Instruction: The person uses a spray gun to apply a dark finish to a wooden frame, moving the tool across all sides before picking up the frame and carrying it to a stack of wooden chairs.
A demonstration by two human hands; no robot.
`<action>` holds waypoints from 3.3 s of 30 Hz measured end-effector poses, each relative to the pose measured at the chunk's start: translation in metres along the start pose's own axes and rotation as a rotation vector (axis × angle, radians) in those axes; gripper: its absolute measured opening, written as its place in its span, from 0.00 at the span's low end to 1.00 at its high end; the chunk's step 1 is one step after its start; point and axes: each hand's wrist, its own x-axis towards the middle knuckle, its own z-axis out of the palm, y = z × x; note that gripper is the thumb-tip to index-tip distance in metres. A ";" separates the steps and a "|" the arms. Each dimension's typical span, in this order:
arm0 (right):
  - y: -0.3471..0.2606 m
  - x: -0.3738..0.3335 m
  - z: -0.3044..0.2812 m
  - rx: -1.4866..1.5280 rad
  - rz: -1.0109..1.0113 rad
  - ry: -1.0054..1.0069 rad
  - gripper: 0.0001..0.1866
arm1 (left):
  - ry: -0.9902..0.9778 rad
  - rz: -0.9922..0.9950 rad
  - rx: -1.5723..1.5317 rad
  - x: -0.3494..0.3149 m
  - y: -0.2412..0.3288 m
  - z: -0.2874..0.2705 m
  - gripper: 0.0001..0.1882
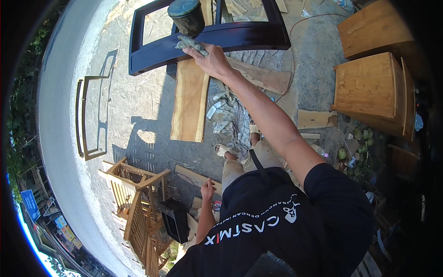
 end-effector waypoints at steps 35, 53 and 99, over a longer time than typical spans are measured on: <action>0.029 -0.113 -0.343 -0.275 0.584 0.247 0.23 | -0.103 0.111 0.171 0.024 0.102 0.031 0.33; 0.122 0.164 -0.308 -0.428 0.387 0.347 0.37 | -0.113 0.129 0.333 0.075 0.159 0.025 0.35; 0.099 0.191 -0.174 -0.668 0.314 0.432 0.29 | -0.249 0.078 0.246 0.115 0.095 0.024 0.33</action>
